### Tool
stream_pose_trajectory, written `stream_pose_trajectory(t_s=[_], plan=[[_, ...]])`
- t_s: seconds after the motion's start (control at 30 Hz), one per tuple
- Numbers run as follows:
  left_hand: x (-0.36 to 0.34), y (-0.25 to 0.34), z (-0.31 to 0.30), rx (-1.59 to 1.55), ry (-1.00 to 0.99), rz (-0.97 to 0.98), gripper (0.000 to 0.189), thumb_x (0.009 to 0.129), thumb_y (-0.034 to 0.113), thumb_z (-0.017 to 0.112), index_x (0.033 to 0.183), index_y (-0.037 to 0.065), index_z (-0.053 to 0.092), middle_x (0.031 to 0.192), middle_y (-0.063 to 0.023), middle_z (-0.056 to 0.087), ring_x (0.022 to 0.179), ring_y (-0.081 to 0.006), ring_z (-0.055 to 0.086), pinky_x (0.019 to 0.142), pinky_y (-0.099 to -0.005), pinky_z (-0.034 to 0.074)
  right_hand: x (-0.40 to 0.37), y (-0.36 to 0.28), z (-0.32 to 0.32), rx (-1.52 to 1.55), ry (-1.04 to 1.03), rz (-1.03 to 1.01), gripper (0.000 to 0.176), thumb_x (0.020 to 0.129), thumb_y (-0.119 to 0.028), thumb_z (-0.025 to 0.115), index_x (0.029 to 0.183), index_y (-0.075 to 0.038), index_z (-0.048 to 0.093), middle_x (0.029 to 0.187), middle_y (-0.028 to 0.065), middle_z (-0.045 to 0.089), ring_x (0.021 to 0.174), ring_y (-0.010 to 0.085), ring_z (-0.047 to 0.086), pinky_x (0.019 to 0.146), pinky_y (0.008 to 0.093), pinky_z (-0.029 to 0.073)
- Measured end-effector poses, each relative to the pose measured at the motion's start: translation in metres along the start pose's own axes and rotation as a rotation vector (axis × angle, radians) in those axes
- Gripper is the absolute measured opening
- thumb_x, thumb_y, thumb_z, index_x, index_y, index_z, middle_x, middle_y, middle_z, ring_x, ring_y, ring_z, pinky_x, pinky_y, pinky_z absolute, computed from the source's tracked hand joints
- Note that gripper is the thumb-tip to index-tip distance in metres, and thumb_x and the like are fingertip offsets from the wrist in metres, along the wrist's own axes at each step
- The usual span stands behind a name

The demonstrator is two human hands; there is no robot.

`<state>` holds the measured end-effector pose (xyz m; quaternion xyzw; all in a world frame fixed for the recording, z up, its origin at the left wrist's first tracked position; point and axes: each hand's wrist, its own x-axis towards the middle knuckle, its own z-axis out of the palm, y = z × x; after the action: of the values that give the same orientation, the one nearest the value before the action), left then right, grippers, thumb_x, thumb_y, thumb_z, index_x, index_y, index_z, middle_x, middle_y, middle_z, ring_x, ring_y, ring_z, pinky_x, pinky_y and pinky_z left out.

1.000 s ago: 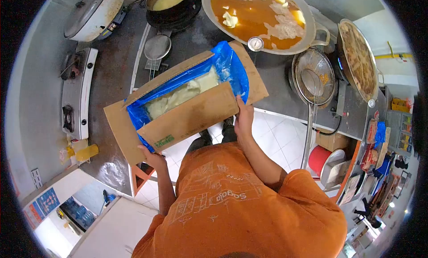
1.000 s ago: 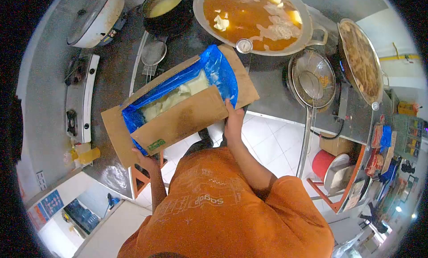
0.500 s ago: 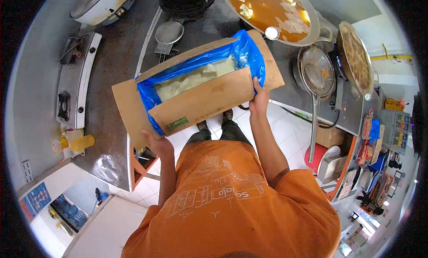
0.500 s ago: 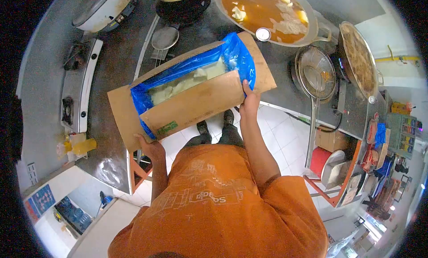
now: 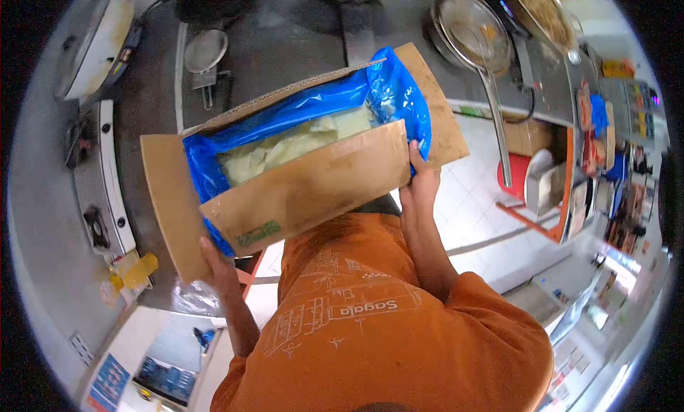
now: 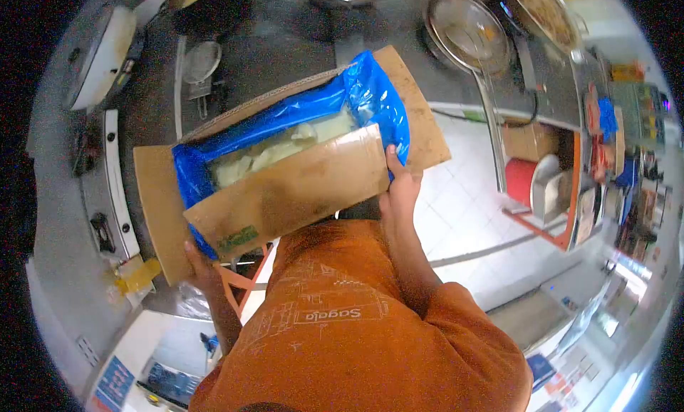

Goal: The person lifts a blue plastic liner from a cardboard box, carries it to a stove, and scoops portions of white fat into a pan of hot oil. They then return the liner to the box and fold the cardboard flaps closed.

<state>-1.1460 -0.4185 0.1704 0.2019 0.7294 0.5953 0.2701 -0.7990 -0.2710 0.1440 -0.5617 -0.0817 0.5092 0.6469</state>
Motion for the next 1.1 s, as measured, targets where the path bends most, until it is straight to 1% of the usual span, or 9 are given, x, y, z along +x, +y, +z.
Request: stream_pose_trajectory(t_s=[0.07, 0.2, 0.37, 0.47, 0.57, 0.73, 0.87, 0.97, 1.1], plan=[[-0.023, 0.027, 0.004, -0.035, -0.019, -0.148, 0.043, 0.103, 0.028, 0.059, 0.132, -0.003, 0.058, 0.13, -0.0144, 0.062, 0.115, -0.0229, 0.06, 0.096, -0.0394, 0.052, -0.018, -0.005, -0.043, 0.014, 0.048, 0.065, 0.051, 0.096, -0.008, 0.068, 0.142, -0.003, 0.046, 0.129, 0.0112, 0.061, 0.114, 0.0234, 0.063, 0.093, 0.0387, 0.054], [-0.053, 0.003, -0.012, 0.254, -0.258, 0.168, 0.05, 0.102, 0.022, 0.062, 0.141, -0.006, 0.046, 0.136, -0.0176, 0.057, 0.119, -0.0264, 0.058, 0.1, -0.0389, 0.049, -0.051, -0.017, -0.117, 0.04, 0.216, 0.087, 0.051, 0.096, -0.009, 0.067, 0.143, -0.007, 0.046, 0.128, 0.0088, 0.061, 0.112, 0.0229, 0.063, 0.092, 0.0384, 0.054], [-0.124, -0.007, 0.036, 0.656, -0.428, 0.085, 0.041, 0.103, 0.022, 0.06, 0.134, -0.005, 0.053, 0.128, -0.016, 0.061, 0.114, -0.0239, 0.06, 0.092, -0.0381, 0.052, -0.062, 0.0, -0.246, 0.067, 0.41, 0.057, 0.048, 0.094, -0.005, 0.069, 0.138, -0.006, 0.051, 0.128, 0.0068, 0.061, 0.111, 0.0207, 0.062, 0.092, 0.0362, 0.052], [-0.166, -0.035, 0.063, 0.851, -0.615, 0.417, 0.039, 0.102, 0.026, 0.062, 0.126, -0.004, 0.06, 0.115, -0.0166, 0.067, 0.104, -0.0254, 0.066, 0.085, -0.0392, 0.054, -0.071, -0.008, -0.318, 0.059, 0.543, 0.067, 0.045, 0.094, -0.005, 0.069, 0.136, -0.005, 0.052, 0.128, 0.0067, 0.061, 0.112, 0.0201, 0.06, 0.094, 0.0368, 0.051], [-0.206, -0.088, 0.092, 0.857, -0.699, 0.469, 0.033, 0.099, 0.022, 0.063, 0.12, -0.004, 0.063, 0.106, -0.0179, 0.07, 0.094, -0.0282, 0.07, 0.08, -0.0403, 0.054, -0.081, -0.007, -0.396, 0.086, 0.65, 0.053, 0.046, 0.094, -0.004, 0.069, 0.137, -0.005, 0.052, 0.129, 0.0076, 0.061, 0.112, 0.0197, 0.06, 0.094, 0.0367, 0.05], [-0.289, -0.159, 0.188, 0.796, -1.036, 0.755, 0.028, 0.098, 0.018, 0.064, 0.115, -0.004, 0.064, 0.102, -0.0173, 0.071, 0.091, -0.0291, 0.071, 0.077, -0.0402, 0.055, -0.076, -0.027, -0.515, 0.194, 0.858, 0.008, 0.028, 0.094, -0.006, 0.071, 0.119, -0.004, 0.059, 0.094, 0.0004, 0.062, 0.074, 0.0099, 0.056, 0.063, 0.0253, 0.045], [-0.334, -0.221, 0.253, 0.777, -1.222, 0.635, 0.019, 0.099, 0.015, 0.064, 0.106, -0.003, 0.065, 0.089, -0.0141, 0.07, 0.075, -0.0184, 0.069, 0.063, -0.0343, 0.052, -0.06, -0.015, -0.572, 0.232, 1.153, -0.077, 0.027, 0.094, -0.008, 0.071, 0.118, -0.004, 0.059, 0.092, 0.0008, 0.062, 0.068, 0.0092, 0.054, 0.056, 0.0268, 0.043], [-0.365, -0.277, 0.314, 0.721, -1.329, 0.846, 0.017, 0.098, 0.015, 0.066, 0.097, -0.002, 0.067, 0.075, -0.0095, 0.067, 0.063, -0.0129, 0.063, 0.055, -0.0309, 0.049, -0.041, 0.006, -0.623, 0.156, 1.197, -0.096, 0.034, 0.095, -0.013, 0.071, 0.124, -0.003, 0.058, 0.108, 0.0061, 0.065, 0.088, 0.0143, 0.064, 0.071, 0.0281, 0.052], [-0.379, -0.324, 0.388, 0.743, -1.478, 0.583, 0.018, 0.097, 0.016, 0.069, 0.087, 0.0, 0.068, 0.064, -0.0069, 0.065, 0.057, -0.0128, 0.064, 0.051, -0.0304, 0.047, -0.015, 0.051, -0.664, 0.168, 1.252, -0.064, 0.041, 0.097, -0.014, 0.07, 0.132, -0.001, 0.053, 0.122, 0.0093, 0.064, 0.102, 0.0189, 0.066, 0.082, 0.0345, 0.057]])
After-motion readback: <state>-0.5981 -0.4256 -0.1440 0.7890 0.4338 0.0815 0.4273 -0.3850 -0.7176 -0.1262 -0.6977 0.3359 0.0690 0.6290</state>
